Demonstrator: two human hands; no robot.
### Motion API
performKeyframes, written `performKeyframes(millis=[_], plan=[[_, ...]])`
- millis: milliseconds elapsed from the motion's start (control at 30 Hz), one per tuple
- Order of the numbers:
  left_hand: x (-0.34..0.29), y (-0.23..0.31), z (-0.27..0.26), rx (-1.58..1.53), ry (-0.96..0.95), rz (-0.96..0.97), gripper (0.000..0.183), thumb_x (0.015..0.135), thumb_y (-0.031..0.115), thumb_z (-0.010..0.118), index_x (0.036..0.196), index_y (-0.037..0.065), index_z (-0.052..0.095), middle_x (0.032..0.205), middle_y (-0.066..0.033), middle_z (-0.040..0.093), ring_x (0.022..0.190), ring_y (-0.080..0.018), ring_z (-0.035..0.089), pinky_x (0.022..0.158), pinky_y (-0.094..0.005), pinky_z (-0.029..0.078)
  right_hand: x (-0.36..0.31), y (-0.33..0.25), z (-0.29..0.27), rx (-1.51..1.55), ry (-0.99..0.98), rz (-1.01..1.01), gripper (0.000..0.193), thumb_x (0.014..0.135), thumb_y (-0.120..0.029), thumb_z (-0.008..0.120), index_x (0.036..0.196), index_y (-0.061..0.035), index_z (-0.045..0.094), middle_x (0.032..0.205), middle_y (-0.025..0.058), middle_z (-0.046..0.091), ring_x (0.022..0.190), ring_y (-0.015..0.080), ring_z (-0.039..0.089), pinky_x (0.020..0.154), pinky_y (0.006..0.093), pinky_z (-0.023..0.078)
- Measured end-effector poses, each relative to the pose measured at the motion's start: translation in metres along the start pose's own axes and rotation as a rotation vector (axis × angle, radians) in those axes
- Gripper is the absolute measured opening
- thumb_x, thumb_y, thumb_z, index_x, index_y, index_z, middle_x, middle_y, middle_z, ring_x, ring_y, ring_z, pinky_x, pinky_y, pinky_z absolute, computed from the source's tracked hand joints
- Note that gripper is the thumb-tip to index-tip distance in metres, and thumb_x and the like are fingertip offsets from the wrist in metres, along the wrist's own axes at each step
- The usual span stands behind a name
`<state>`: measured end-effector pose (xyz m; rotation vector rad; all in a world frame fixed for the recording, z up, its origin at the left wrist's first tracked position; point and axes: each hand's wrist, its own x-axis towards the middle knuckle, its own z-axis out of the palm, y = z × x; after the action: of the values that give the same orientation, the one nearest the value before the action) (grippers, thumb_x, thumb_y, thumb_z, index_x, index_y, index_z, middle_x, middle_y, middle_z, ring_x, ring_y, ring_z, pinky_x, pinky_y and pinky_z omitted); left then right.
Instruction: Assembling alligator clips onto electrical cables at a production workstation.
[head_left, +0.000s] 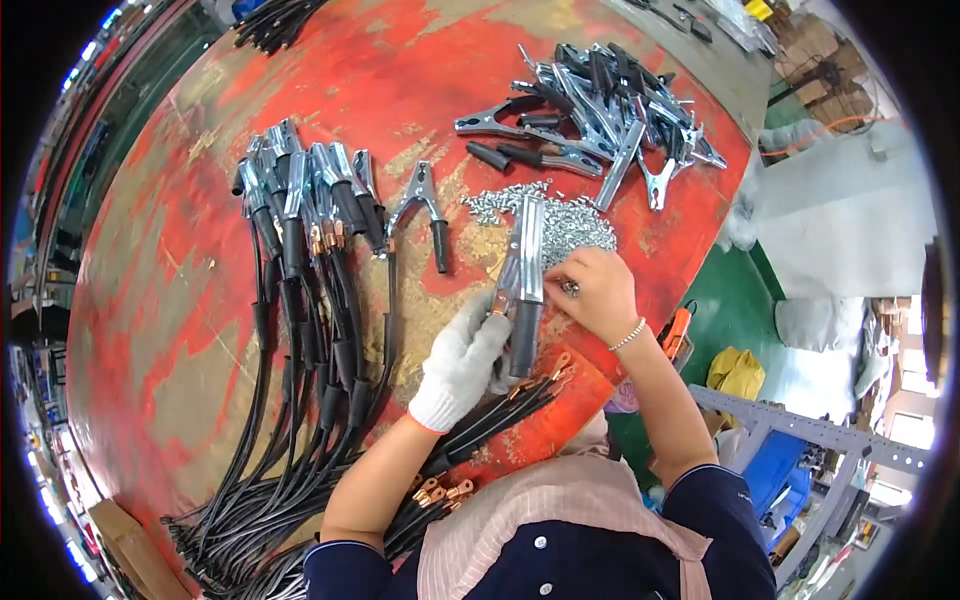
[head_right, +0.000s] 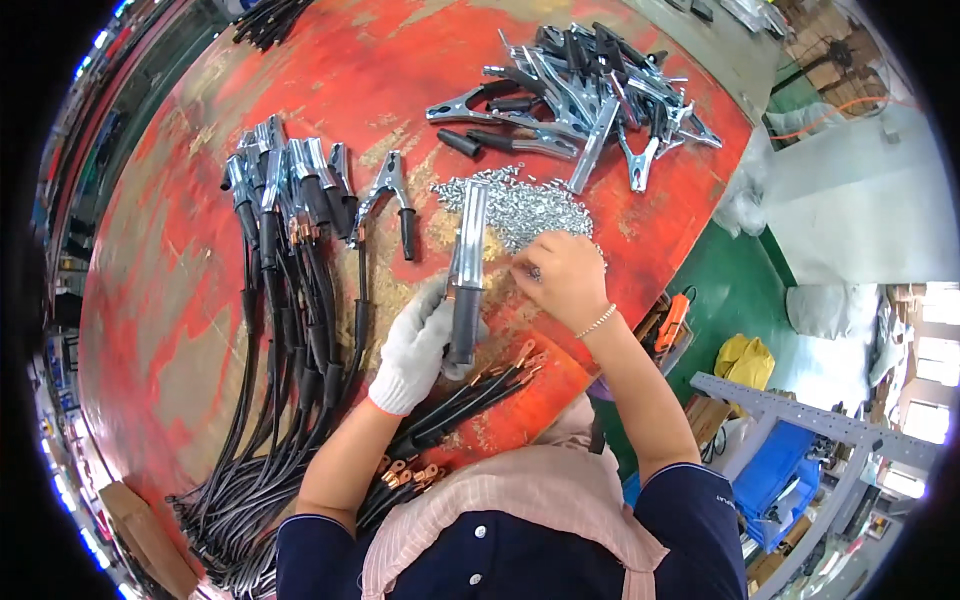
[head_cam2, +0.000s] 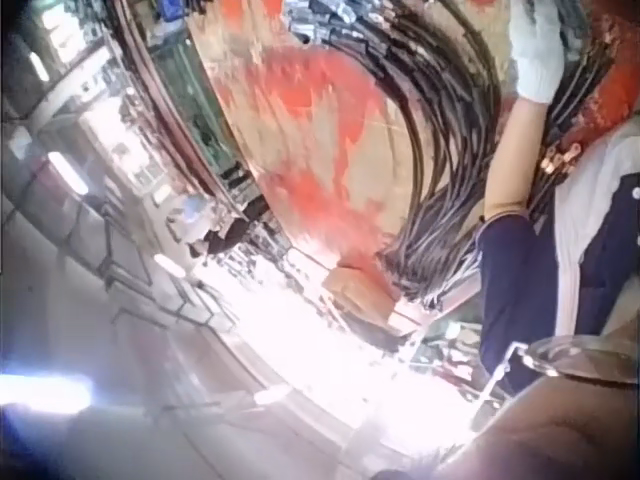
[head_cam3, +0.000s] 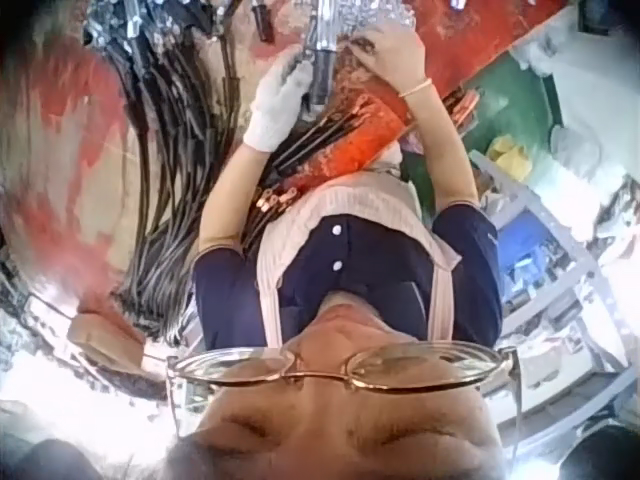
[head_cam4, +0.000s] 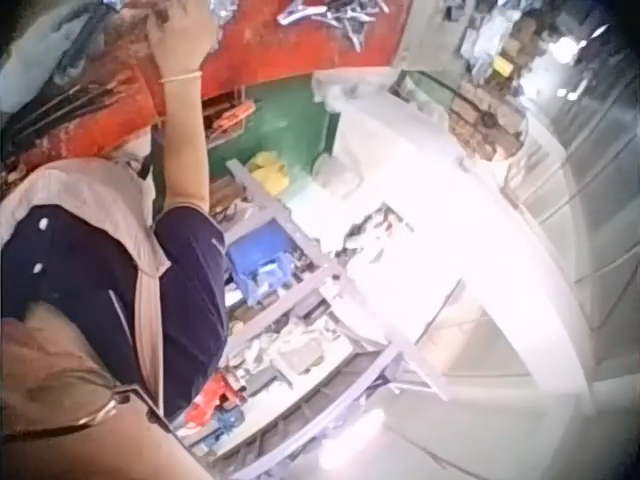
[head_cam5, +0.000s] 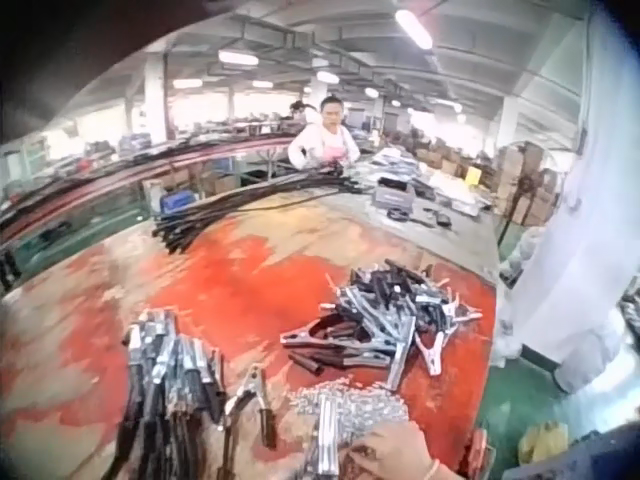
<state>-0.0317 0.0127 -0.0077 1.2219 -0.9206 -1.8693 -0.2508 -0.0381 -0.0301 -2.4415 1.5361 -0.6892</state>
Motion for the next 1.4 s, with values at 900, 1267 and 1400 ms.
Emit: performKeyframes(millis=[900,1267,1400], plan=[[-0.007,0.011,0.007,0.081,-0.002,0.075,0.033,0.1,0.014,0.043,0.13,0.0,0.044,0.072,-0.004,0.057,0.053,-0.0089,0.054,0.045,-0.0244,0.043,0.016,-0.066,-0.013,0.277,0.251,-0.075,0.022,0.064,-0.01,0.084,0.082,-0.0127,0.073,0.071,0.0048,0.059,0.065,0.0231,0.056,0.055,0.0336,0.044],[0.005,-0.013,-0.004,0.227,0.035,0.196,0.034,0.101,0.014,0.046,0.13,-0.001,0.05,0.104,-0.0033,0.061,0.091,-0.0084,0.057,0.08,-0.0241,0.048,0.015,-0.059,-0.013,0.274,0.218,-0.118,0.016,0.073,-0.02,0.078,0.087,-0.0138,0.072,0.077,0.0066,0.062,0.069,0.0273,0.059,0.06,0.0376,0.047],[-0.007,-0.003,0.0,0.2,0.036,0.226,0.035,0.1,0.017,0.046,0.129,-0.001,0.049,0.097,-0.0031,0.061,0.081,-0.0067,0.056,0.07,-0.0221,0.048,0.01,-0.066,-0.017,0.298,0.185,-0.138,0.016,0.076,-0.023,0.076,0.087,-0.0128,0.071,0.081,0.0055,0.063,0.072,0.027,0.06,0.062,0.0383,0.048]])
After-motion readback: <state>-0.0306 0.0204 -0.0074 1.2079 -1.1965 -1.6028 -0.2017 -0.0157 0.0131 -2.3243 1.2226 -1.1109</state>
